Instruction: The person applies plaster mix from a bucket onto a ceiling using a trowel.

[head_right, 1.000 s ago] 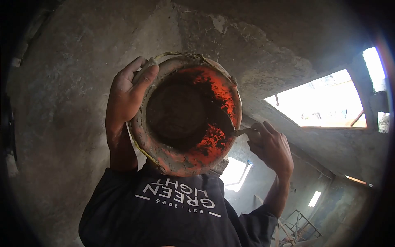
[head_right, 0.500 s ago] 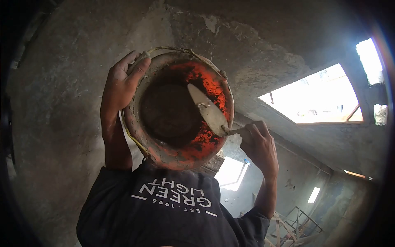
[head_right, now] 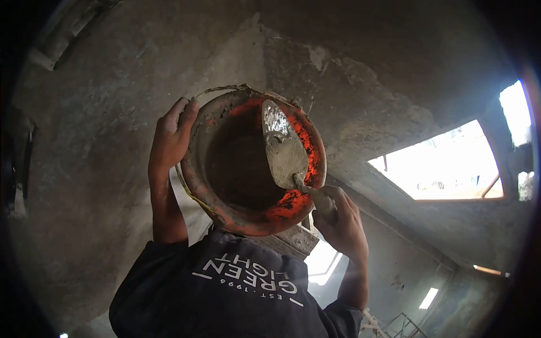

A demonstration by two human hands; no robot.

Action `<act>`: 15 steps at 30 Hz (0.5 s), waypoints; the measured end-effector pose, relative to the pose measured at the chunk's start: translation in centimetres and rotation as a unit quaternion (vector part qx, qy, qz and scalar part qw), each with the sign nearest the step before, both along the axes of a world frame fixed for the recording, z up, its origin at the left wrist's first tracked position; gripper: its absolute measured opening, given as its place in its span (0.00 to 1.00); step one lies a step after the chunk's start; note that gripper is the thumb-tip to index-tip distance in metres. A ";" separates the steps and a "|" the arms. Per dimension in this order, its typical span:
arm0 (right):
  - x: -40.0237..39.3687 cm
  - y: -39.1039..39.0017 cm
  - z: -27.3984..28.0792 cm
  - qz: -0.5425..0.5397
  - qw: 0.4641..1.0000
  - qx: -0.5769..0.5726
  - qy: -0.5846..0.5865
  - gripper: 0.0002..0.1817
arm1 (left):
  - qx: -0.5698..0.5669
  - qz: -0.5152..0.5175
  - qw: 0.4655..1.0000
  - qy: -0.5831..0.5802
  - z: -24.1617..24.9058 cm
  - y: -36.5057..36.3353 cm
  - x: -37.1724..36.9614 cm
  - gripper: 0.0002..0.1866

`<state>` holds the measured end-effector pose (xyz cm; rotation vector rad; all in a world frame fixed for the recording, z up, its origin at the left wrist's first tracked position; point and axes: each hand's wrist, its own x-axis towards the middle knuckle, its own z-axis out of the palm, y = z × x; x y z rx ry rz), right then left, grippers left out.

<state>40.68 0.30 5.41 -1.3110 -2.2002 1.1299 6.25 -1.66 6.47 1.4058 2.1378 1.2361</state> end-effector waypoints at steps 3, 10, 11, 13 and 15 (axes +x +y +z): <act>-1.5 -0.1 0.3 0.006 1.000 0.017 0.013 0.25 | -0.006 0.025 1.000 -0.002 0.3 -1.6 -0.1 0.20; -2.0 1.0 0.5 0.045 0.999 0.005 0.010 0.26 | -0.033 0.126 0.988 0.081 -0.4 -7.1 -0.2 0.21; -1.8 1.2 0.3 0.043 0.999 -0.014 0.029 0.26 | -0.057 0.144 0.987 0.051 -0.2 -8.0 0.0 0.21; -2.0 1.5 0.7 0.035 0.997 -0.045 0.055 0.26 | -0.081 0.167 0.982 0.024 0.0 -9.6 0.7 0.21; -2.2 1.9 0.9 0.055 0.996 -0.050 0.045 0.25 | -0.070 0.184 0.980 0.020 -0.5 -10.8 1.0 0.20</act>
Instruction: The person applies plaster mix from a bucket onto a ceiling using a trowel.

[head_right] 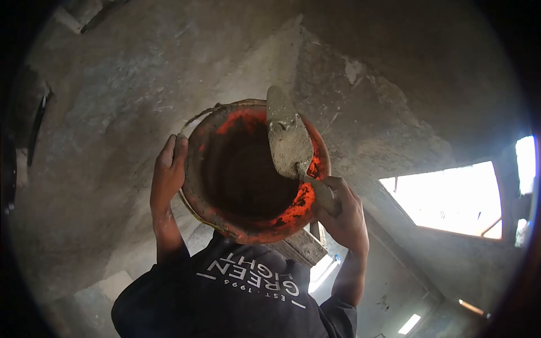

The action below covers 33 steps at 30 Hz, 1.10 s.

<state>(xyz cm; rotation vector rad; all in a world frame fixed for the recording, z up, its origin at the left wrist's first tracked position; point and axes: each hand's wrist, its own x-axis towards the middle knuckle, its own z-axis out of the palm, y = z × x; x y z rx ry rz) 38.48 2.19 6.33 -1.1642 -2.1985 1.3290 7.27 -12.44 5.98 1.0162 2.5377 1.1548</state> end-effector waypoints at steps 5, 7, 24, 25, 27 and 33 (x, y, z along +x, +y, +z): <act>-1.7 0.7 1.6 0.090 0.994 0.064 -0.022 0.24 | 0.032 0.030 0.998 0.042 0.4 -1.3 -0.1 0.17; -2.0 0.5 2.3 0.074 0.995 0.053 -0.048 0.24 | 0.081 0.028 0.980 0.182 1.1 -1.6 0.1 0.15; -4.2 -1.2 5.0 0.147 0.974 0.168 0.024 0.23 | 0.149 -0.035 0.986 0.074 6.4 -0.9 2.4 0.13; -4.3 -1.3 5.1 0.149 0.976 0.160 0.015 0.23 | 0.149 -0.037 0.985 0.073 6.5 -0.8 2.4 0.13; -4.5 -1.5 5.2 0.150 0.977 0.152 0.003 0.23 | 0.169 -0.042 0.982 0.075 6.7 -0.7 2.6 0.12; -4.9 -0.2 5.8 0.184 0.974 0.129 0.024 0.23 | 0.146 -0.080 0.981 0.101 6.9 -0.5 2.4 0.10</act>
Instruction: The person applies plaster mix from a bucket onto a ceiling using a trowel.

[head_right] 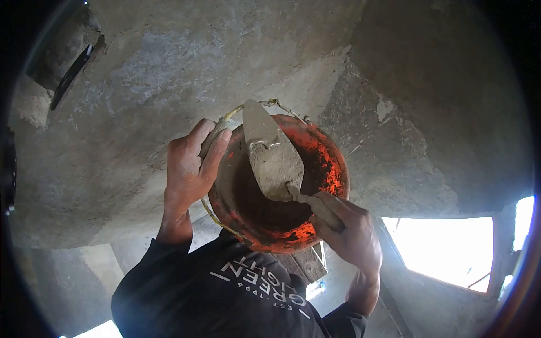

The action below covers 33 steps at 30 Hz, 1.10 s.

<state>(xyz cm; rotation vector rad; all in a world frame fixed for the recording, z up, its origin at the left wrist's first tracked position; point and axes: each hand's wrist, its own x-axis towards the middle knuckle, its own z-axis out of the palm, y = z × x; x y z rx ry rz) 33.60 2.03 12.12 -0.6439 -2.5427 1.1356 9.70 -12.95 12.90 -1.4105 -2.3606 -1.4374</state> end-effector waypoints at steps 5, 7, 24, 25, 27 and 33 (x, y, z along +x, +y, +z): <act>-0.5 0.6 1.7 0.005 1.000 -0.008 -0.026 0.22 | 0.005 -0.015 1.000 0.020 0.1 0.1 0.3 0.10; -0.9 1.0 2.6 0.016 0.999 -0.002 -0.028 0.21 | 0.012 -0.029 0.999 0.024 0.2 0.2 0.5 0.10; -6.9 4.5 6.0 0.046 0.998 0.036 0.031 0.19 | 0.019 -0.059 0.996 0.067 0.6 1.0 0.9 0.08; -7.1 4.7 5.9 0.043 0.998 0.033 0.031 0.19 | 0.013 -0.064 0.997 0.043 0.5 0.9 1.0 0.09; -7.8 5.4 6.0 0.063 0.998 0.023 0.013 0.19 | 0.017 -0.061 0.997 0.048 0.6 1.2 0.9 0.09; -8.6 5.5 6.3 0.074 0.996 0.051 0.013 0.18 | 0.002 -0.034 0.997 0.065 0.7 1.0 1.1 0.09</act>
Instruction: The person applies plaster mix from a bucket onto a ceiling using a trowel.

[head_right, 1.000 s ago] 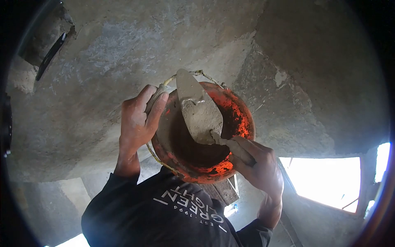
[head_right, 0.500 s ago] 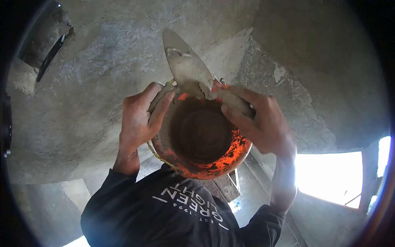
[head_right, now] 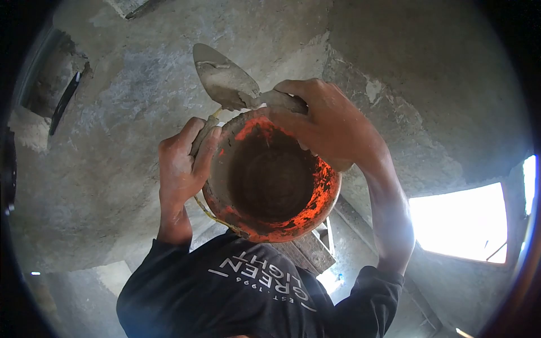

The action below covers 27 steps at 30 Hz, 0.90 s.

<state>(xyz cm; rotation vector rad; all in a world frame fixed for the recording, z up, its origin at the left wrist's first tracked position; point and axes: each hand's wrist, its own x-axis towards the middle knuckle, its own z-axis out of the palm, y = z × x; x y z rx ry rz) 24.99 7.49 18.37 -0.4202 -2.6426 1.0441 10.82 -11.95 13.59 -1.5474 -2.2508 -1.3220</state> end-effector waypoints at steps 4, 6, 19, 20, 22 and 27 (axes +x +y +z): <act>-1.2 0.3 0.1 -0.003 1.000 0.003 0.017 0.18 | 0.017 -0.010 1.000 0.004 0.1 0.2 0.5 0.09; -1.9 0.7 -0.1 0.024 0.996 0.081 0.029 0.18 | 0.006 -0.018 1.000 0.007 0.7 0.4 1.2 0.09; 9.8 1.2 -3.9 -0.037 0.958 -0.277 0.069 0.21 | 0.015 0.026 0.999 -0.026 0.2 0.2 0.1 0.09; 11.2 1.2 -4.9 -0.033 0.959 -0.275 0.063 0.21 | 0.017 0.031 0.999 -0.032 0.0 0.3 0.0 0.09; 12.7 1.2 -6.1 -0.077 0.994 -0.074 0.001 0.17 | 0.014 0.028 0.999 -0.031 -0.2 0.5 -0.3 0.10; 13.7 0.8 -4.4 -0.134 0.946 -0.258 -0.146 0.16 | 0.007 0.008 1.000 -0.012 0.2 0.6 -0.2 0.10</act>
